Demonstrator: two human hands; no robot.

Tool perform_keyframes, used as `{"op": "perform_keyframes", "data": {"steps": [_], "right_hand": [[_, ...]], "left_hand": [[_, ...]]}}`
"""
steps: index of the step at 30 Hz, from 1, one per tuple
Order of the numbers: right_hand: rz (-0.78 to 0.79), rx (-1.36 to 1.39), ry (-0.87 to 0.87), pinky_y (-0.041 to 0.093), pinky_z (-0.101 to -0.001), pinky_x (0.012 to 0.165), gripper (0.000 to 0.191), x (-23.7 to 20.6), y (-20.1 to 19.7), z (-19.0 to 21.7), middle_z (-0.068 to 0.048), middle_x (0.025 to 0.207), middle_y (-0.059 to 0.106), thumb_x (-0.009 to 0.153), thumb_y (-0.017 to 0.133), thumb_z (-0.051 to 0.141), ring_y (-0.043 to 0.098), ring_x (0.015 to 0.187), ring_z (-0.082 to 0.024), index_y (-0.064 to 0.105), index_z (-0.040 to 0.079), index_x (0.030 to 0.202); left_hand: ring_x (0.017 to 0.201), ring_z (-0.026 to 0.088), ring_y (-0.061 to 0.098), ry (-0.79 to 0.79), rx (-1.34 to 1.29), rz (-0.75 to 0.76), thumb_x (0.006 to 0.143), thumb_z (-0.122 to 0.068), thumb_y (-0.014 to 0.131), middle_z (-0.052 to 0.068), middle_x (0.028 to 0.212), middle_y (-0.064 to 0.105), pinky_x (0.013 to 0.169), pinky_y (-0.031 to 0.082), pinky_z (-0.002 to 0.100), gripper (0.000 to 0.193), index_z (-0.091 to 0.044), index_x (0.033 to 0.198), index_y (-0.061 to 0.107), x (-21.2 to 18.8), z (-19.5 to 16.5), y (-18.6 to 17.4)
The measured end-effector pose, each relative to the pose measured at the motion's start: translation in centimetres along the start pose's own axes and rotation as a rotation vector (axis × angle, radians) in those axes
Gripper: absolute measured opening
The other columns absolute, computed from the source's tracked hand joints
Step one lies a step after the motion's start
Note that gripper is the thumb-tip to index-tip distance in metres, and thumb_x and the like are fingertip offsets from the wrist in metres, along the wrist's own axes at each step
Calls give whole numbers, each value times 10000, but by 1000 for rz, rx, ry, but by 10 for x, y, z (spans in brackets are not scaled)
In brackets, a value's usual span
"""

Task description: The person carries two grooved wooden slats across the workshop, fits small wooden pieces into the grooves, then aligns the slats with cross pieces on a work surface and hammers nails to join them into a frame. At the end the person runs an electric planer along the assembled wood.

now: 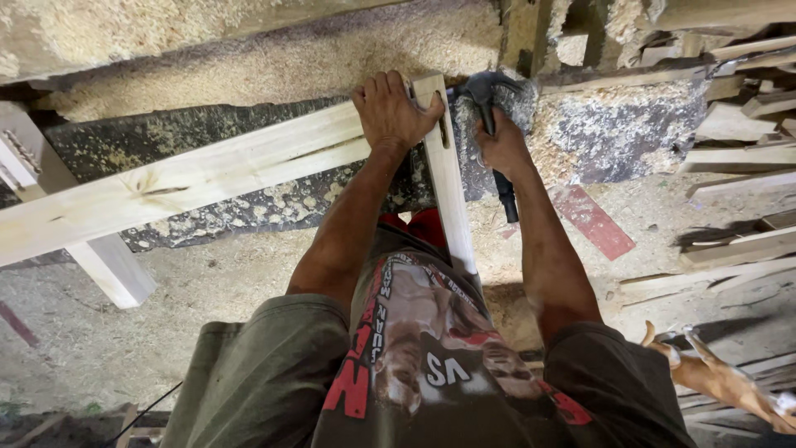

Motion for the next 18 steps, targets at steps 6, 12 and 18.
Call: {"op": "perform_keyframes", "data": {"steps": [6,12,18], "right_hand": [[-259,500,51,391,-290,438,105,-18,-22,-12,-19,806,589,1039,567,46,461,518,-84,505,93,1108],[-88,108,117,405,-288,423,164,-47,5,-15,-12,746,563,993,558,15,468,491,-92,523,111,1122],[-181,336,140,420,-283,414,199,-58,-18,-20,-4,698,538,973,542,10,470,470,-96,537,123,1137]], "left_hand": [[1026,295,485,19,-11,4,801,-707,496,140,1013,536,986,305,501,738,-44,1107,606,0,3,2],[1022,291,480,32,-1,-56,794,-701,496,137,1014,541,978,308,500,730,-47,1099,608,-1,3,5],[1021,296,460,40,27,-33,809,-692,485,134,1018,532,956,310,492,735,-43,1134,597,-2,3,3]]}}
Point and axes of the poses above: each hand's wrist, its own x-axis towards the middle knuckle, its own y-axis out of the palm, z = x × y, the point moved 1 cm from there along x, towards the middle knuckle
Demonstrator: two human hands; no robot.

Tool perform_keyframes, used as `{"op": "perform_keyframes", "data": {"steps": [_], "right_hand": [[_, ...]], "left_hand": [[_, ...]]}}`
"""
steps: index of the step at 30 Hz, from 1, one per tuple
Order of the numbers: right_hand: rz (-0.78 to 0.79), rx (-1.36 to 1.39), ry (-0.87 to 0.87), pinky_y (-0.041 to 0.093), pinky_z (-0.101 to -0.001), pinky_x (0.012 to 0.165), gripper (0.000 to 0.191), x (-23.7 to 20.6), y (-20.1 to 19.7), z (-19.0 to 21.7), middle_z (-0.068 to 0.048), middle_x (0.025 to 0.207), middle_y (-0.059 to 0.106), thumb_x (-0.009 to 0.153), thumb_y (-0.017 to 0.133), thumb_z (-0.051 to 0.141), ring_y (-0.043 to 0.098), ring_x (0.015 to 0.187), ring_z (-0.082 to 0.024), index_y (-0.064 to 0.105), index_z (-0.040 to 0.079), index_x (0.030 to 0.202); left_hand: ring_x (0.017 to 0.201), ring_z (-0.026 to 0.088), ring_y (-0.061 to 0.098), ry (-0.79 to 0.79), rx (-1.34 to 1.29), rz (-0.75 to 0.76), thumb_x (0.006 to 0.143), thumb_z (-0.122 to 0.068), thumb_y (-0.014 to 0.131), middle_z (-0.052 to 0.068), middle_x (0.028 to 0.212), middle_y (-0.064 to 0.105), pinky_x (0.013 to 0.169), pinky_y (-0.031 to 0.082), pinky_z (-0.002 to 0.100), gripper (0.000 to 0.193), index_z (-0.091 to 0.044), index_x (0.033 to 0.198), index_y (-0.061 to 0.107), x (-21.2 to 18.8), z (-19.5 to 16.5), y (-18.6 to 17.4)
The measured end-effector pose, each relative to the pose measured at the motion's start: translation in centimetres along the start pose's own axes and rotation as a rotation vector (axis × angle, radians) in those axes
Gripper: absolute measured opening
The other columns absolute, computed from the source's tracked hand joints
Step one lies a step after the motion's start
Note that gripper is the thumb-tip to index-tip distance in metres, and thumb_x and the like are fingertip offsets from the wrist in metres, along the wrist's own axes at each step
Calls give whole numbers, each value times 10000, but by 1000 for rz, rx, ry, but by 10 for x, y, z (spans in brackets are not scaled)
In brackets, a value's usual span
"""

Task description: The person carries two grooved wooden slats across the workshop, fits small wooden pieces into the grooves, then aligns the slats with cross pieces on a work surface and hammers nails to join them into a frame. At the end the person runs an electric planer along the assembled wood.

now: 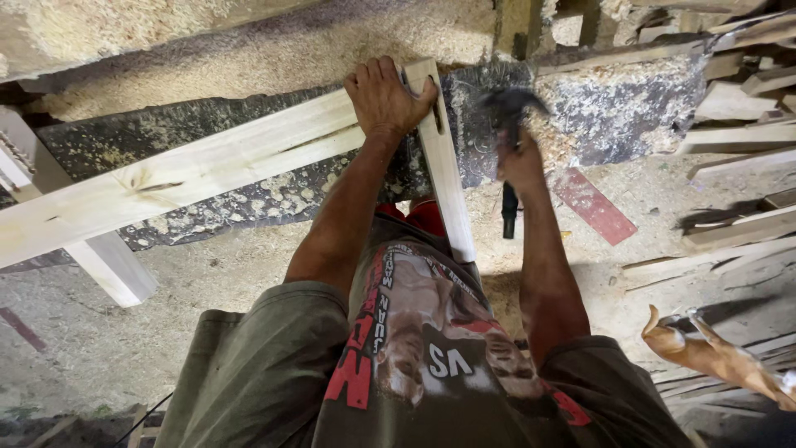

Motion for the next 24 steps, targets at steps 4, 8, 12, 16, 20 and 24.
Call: {"op": "perform_keyframes", "data": {"steps": [4,8,12,16,20,24], "right_hand": [[-242,264,-85,417,-294,431,101,25,0,3,-4,714,508,1015,530,28,453,497,-97,502,70,1102],[16,-250,-289,449,-300,470,123,32,29,7,-11,781,545,997,540,8,499,576,-104,517,64,1103],[140,-278,-104,428,-307,447,97,36,22,19,-19,729,540,980,553,41,497,529,-125,527,76,1067],[-62,116,-145,430,-319,452,78,54,19,30,-34,715,541,984,579,68,496,524,-148,537,88,1047],[-97,-646,-607,483,-299,533,129,62,42,27,-25,779,628,1057,688,125,591,643,-102,565,88,1064],[122,-405,-373,443,-311,483,150,58,34,24,-33,753,573,1025,620,119,544,581,-128,544,92,1151]], "left_hand": [[1021,302,455,-19,19,41,813,-681,484,136,1019,525,942,314,488,714,-50,1129,592,1,0,-1],[1027,290,464,-18,0,22,797,-684,493,129,1003,532,959,313,491,713,-53,1112,597,0,-1,-3],[1023,288,469,-13,-22,42,796,-666,495,128,1010,542,962,315,494,704,-48,1116,598,-1,1,0],[1019,291,473,-2,-26,-32,801,-665,492,137,1004,550,966,317,499,703,-40,1103,605,1,4,4],[1015,294,476,13,-3,-44,818,-677,475,142,993,553,951,321,499,713,-30,1086,608,0,5,5],[1006,285,488,-8,-36,24,818,-666,459,137,1000,554,958,334,494,695,-45,1090,611,0,6,6]]}}
Point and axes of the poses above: each hand's wrist, its own x-axis towards the middle knuckle, its own y-axis out of the palm, z = x × y, the point moved 1 cm from there along x, towards the middle knuckle
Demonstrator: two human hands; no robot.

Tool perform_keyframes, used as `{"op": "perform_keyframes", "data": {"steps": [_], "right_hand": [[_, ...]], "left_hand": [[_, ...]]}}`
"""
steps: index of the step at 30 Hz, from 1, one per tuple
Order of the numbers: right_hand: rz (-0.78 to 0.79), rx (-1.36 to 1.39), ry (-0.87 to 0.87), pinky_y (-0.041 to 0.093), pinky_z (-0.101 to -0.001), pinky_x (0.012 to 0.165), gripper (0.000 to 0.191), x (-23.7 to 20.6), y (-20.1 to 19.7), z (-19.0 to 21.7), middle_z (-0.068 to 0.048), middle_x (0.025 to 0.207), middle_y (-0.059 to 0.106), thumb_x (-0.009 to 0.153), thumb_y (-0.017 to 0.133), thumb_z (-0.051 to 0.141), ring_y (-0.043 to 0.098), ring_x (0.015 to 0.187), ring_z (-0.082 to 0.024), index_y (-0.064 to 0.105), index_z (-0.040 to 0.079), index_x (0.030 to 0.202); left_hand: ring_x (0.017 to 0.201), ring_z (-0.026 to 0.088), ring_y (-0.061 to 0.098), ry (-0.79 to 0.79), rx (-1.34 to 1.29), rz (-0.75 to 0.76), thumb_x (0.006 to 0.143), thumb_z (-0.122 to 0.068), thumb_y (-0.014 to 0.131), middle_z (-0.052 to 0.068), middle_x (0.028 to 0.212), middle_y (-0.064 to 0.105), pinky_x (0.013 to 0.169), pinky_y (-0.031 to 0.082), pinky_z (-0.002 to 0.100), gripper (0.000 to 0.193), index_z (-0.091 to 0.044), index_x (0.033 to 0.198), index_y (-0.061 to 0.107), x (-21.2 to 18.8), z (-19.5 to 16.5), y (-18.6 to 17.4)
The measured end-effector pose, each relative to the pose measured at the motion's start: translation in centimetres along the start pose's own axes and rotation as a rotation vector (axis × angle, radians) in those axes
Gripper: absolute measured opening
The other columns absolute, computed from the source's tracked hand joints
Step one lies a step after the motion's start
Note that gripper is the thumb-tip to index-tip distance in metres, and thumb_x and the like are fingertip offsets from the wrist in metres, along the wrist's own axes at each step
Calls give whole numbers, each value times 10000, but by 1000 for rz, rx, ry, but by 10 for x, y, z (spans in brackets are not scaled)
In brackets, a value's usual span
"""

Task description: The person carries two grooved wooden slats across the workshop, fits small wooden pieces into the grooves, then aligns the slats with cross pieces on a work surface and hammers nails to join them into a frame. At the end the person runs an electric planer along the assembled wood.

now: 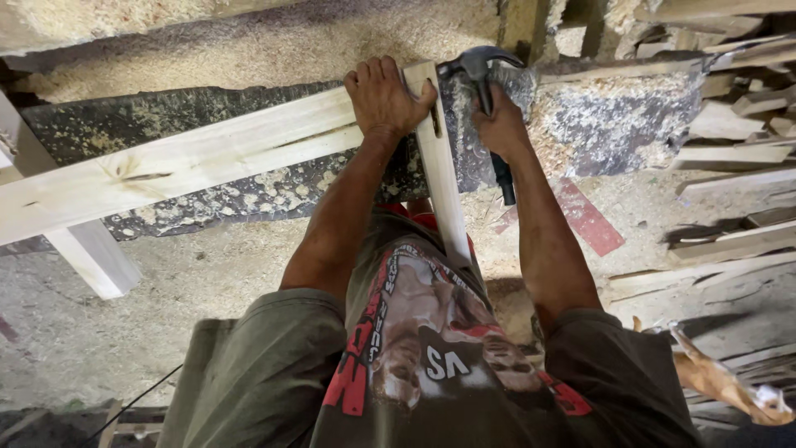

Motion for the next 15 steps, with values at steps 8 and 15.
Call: {"op": "perform_keyframes", "data": {"steps": [8,15], "right_hand": [[72,-14,107,459,-306,404,195,-8,18,19,11,802,581,953,544,44,579,557,-94,511,107,1135],[73,389,269,401,-319,423,116,-26,3,7,-17,710,524,992,586,64,479,490,-123,522,77,1088]], "left_hand": [[1020,308,490,15,46,-51,829,-675,461,154,1007,560,935,342,506,726,-27,1119,615,3,3,7],[985,318,473,32,52,-68,828,-640,470,166,989,542,913,333,522,703,-13,1117,602,1,5,6]]}}
Point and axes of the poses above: each hand's wrist, its own x-axis towards the middle knuckle, its own y-axis out of the palm, z = x × y, the point moved 1 cm from there along x, towards the middle knuckle
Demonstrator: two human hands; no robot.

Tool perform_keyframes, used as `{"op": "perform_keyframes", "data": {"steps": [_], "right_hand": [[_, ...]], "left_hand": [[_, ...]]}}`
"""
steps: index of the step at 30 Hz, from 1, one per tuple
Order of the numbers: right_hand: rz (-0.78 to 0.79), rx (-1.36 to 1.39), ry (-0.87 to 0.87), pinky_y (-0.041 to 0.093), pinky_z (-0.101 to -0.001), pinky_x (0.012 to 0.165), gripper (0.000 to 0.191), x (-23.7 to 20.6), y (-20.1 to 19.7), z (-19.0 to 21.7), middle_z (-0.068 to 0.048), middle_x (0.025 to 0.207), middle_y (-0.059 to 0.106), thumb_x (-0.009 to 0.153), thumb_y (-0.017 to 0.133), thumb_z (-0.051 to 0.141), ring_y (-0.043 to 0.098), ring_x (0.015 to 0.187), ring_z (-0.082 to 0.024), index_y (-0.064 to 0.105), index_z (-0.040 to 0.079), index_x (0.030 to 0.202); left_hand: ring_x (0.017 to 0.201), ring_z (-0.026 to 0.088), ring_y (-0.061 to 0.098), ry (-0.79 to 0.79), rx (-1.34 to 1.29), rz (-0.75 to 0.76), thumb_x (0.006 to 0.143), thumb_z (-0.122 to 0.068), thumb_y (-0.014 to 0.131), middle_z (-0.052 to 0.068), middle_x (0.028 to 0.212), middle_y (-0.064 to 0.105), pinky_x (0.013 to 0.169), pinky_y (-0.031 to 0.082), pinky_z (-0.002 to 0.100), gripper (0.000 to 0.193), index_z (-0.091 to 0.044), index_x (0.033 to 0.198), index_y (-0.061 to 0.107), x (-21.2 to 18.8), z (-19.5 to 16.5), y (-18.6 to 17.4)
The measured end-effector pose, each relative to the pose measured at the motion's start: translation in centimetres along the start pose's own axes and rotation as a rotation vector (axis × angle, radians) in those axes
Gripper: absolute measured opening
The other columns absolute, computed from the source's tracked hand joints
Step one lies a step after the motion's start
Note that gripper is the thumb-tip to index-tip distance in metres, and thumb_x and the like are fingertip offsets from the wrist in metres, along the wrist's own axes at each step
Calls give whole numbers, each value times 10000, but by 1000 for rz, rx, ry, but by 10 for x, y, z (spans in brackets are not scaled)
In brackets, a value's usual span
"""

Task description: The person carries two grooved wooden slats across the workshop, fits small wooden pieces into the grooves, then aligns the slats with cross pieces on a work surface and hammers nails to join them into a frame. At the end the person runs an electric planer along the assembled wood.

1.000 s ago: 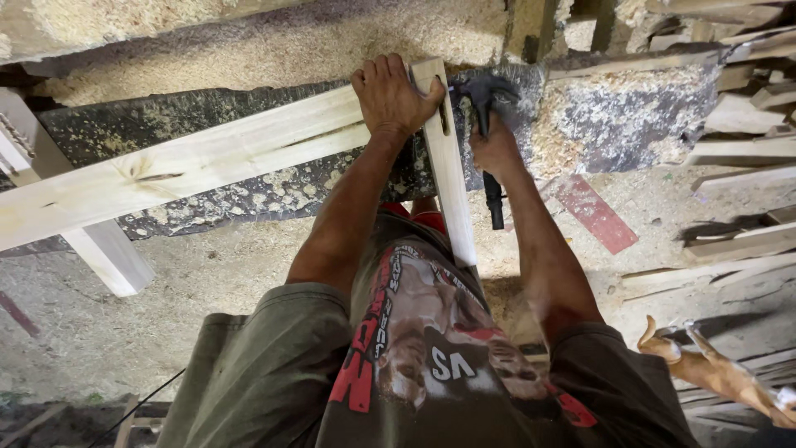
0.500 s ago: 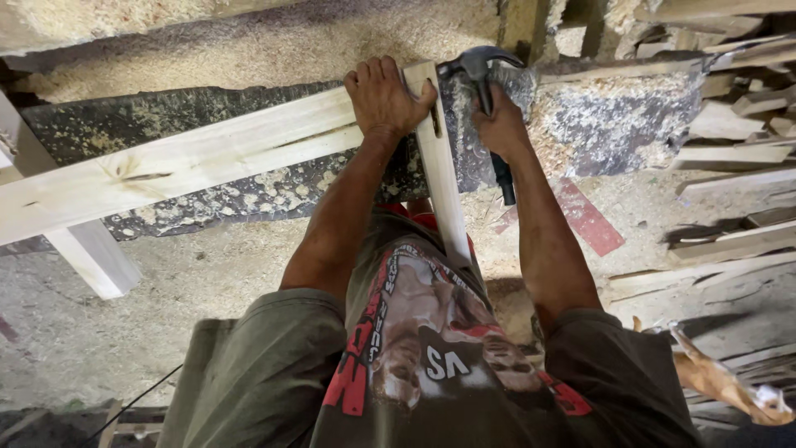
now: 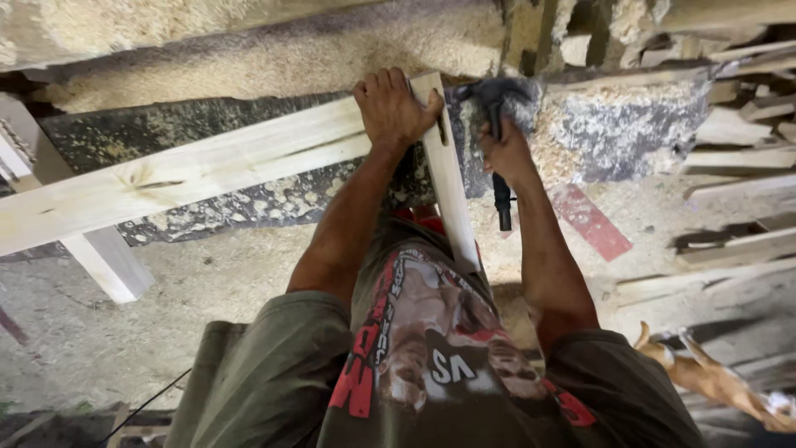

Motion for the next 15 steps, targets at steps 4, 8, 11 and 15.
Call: {"op": "perform_keyframes", "data": {"steps": [4,8,11,15], "right_hand": [[-277,16,12,463,-323,425,91,-23,-3,-10,-34,684,533,1016,540,83,519,479,-125,485,75,1087],[-20,-378,143,467,-308,414,179,-43,15,-21,-22,661,555,947,552,54,544,445,-127,476,137,1087],[-46,-338,104,416,-322,421,213,-44,2,-24,-20,718,552,947,572,19,513,478,-134,513,105,1133],[-292,199,80,403,-298,445,144,-36,-26,-29,-22,752,523,1021,517,11,476,532,-112,498,45,1160]], "left_hand": [[994,303,481,-3,-53,-40,825,-626,472,149,988,539,948,332,517,642,-41,1055,599,1,0,-3],[972,307,469,-27,-27,116,840,-648,452,150,983,527,927,329,508,672,-40,1090,592,2,-1,-6],[1001,291,473,-22,-46,33,834,-636,467,136,1005,531,965,329,501,652,-45,1080,596,-1,-3,-10],[1003,284,472,-24,-27,26,815,-634,464,133,1004,531,953,328,495,660,-48,1091,593,-1,-3,-11]]}}
Point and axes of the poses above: each hand's wrist, its own x-axis towards the middle knuckle, its own y-axis out of the palm, z = x × y, the point moved 1 cm from there along x, towards the middle knuckle
